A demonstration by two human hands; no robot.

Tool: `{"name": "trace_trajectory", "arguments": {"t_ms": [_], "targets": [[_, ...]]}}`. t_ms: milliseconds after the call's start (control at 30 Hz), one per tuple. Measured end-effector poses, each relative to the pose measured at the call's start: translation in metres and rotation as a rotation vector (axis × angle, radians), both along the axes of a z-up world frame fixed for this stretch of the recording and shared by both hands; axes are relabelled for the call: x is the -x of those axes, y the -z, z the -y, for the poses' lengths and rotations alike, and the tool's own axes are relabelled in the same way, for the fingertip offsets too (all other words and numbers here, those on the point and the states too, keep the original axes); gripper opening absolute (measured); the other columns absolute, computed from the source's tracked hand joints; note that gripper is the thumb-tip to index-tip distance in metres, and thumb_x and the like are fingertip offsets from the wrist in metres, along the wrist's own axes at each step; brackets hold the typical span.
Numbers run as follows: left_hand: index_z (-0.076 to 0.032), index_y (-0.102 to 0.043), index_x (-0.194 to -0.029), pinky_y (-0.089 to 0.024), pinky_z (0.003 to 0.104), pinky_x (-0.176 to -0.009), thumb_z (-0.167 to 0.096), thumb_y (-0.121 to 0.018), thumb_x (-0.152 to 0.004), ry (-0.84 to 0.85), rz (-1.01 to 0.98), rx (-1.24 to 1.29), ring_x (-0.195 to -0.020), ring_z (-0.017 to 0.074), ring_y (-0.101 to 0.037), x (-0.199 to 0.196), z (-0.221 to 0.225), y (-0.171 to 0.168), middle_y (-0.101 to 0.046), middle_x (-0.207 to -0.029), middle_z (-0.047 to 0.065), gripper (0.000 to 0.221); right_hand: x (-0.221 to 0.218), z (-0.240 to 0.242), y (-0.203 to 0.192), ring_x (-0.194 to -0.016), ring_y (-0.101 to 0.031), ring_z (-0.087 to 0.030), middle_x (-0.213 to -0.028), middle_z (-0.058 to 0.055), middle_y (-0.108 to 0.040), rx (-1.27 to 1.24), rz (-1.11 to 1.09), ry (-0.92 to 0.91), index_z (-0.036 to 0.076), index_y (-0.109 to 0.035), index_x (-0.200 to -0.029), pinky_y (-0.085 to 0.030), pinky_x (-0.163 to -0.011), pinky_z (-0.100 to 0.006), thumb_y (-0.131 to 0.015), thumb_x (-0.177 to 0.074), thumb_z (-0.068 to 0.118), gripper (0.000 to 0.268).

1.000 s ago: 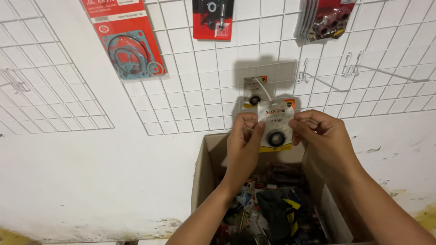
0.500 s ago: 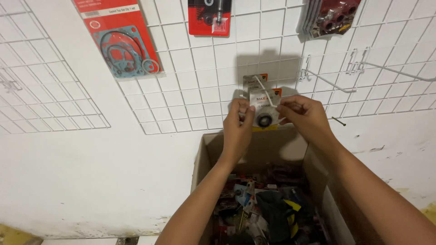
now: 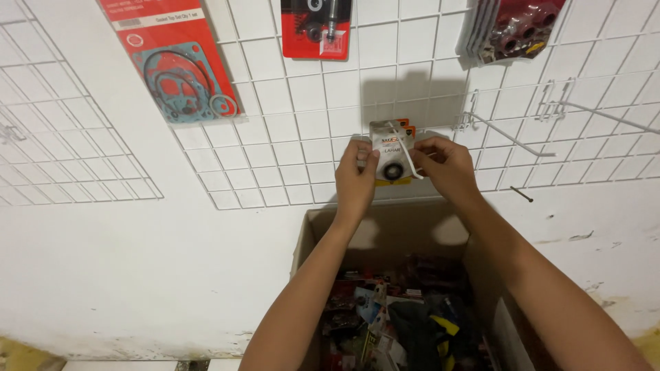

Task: Hanging packaged auto parts onto a display rack after wiping them clean.

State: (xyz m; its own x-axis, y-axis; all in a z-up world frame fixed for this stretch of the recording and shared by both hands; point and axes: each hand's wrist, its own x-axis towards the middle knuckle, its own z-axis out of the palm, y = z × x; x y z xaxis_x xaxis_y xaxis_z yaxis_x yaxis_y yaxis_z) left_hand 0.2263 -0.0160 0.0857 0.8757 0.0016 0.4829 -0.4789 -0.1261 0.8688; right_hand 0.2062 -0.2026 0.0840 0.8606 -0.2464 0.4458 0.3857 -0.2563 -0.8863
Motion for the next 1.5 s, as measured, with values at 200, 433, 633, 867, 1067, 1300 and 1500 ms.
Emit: {"name": "trace_trajectory", "arguments": {"t_ms": [200,433,633,867,1067,1300,1500], "targets": [[-0.014,-0.065,-0.106,-0.052,0.037,-0.068,-0.024,-0.064,-0.1,-0.011,0.008,0.023,-0.074,0.0225,-0.064,-0.027,0.006,0.01,-0.07,-0.092,0.009,0.012,-0.019,0.002,0.008,-0.081,-0.07,-0.023,-0.093,-0.017,-0.07,-0.033,0.058,0.024,-0.001,-0.073,-0.109,-0.064,-0.07,-0.037,-0.08,-0.094,0.01,0.02],[-0.015,-0.065,-0.103,-0.052,0.036,-0.067,-0.024,-0.064,-0.098,-0.038,0.013,0.012,-0.071,0.0209,-0.064,-0.035,0.008,0.01,-0.07,-0.088,0.006,0.01,-0.035,0.003,0.013,-0.083,-0.07,-0.022,-0.093,-0.017,-0.071,-0.018,0.081,0.032,0.001,-0.074,-0.109,-0.063,-0.07,-0.036,-0.08,-0.096,0.012,0.018],[-0.012,-0.065,-0.103,-0.054,0.038,-0.068,-0.022,-0.064,-0.1,-0.042,0.018,0.009,-0.076,0.023,-0.066,-0.035,0.008,0.008,-0.069,-0.09,0.009,0.01,-0.039,0.004,0.017,-0.082,-0.071,-0.02,-0.092,-0.016,-0.072,0.04,0.126,0.059,0.004,-0.076,-0.107,-0.063,-0.066,-0.035,-0.081,-0.097,0.014,0.015],[-0.009,-0.064,-0.104,-0.06,0.038,-0.071,-0.025,-0.065,-0.099,0.005,-0.052,0.05,-0.082,0.0251,-0.07,-0.037,0.003,0.021,-0.067,-0.093,0.012,0.017,-0.028,0.005,0.014,-0.084,-0.07,-0.025,-0.095,-0.021,-0.071,0.06,0.098,0.061,-0.001,-0.073,-0.109,-0.063,-0.066,-0.037,-0.077,-0.097,0.009,0.016],[-0.003,-0.064,-0.105,-0.062,0.036,-0.068,-0.028,-0.061,-0.102,0.082,-0.138,0.004,-0.081,0.0219,-0.07,-0.029,-0.015,0.039,-0.061,-0.097,0.013,0.025,-0.005,0.012,0.02,-0.099,-0.067,-0.037,-0.107,-0.029,-0.066,0.21,-0.101,0.051,-0.006,-0.068,-0.119,-0.064,-0.069,-0.044,-0.08,-0.094,0.016,0.036],[-0.008,-0.07,-0.105,-0.062,0.047,-0.078,-0.026,-0.066,-0.094,0.047,-0.027,-0.703,-0.095,0.0329,-0.073,-0.026,-0.024,0.075,-0.066,-0.1,0.013,0.021,0.081,-0.03,0.016,-0.119,-0.062,-0.055,-0.128,-0.039,-0.064,1.045,-0.511,-0.269,-0.009,-0.059,-0.136,-0.053,-0.099,-0.064,-0.072,-0.089,0.028,0.061],[-0.007,-0.067,-0.117,-0.058,0.056,-0.075,-0.033,-0.059,-0.095,0.093,-0.008,-1.407,-0.093,0.0388,-0.074,0.002,0.004,0.143,-0.07,-0.102,0.02,0.036,0.14,-0.07,0.089,-0.121,-0.06,-0.052,-0.147,-0.028,-0.045,1.493,-0.746,-0.491,0.018,-0.05,-0.152,-0.063,-0.085,-0.064,-0.092,-0.078,0.046,0.09]]}}
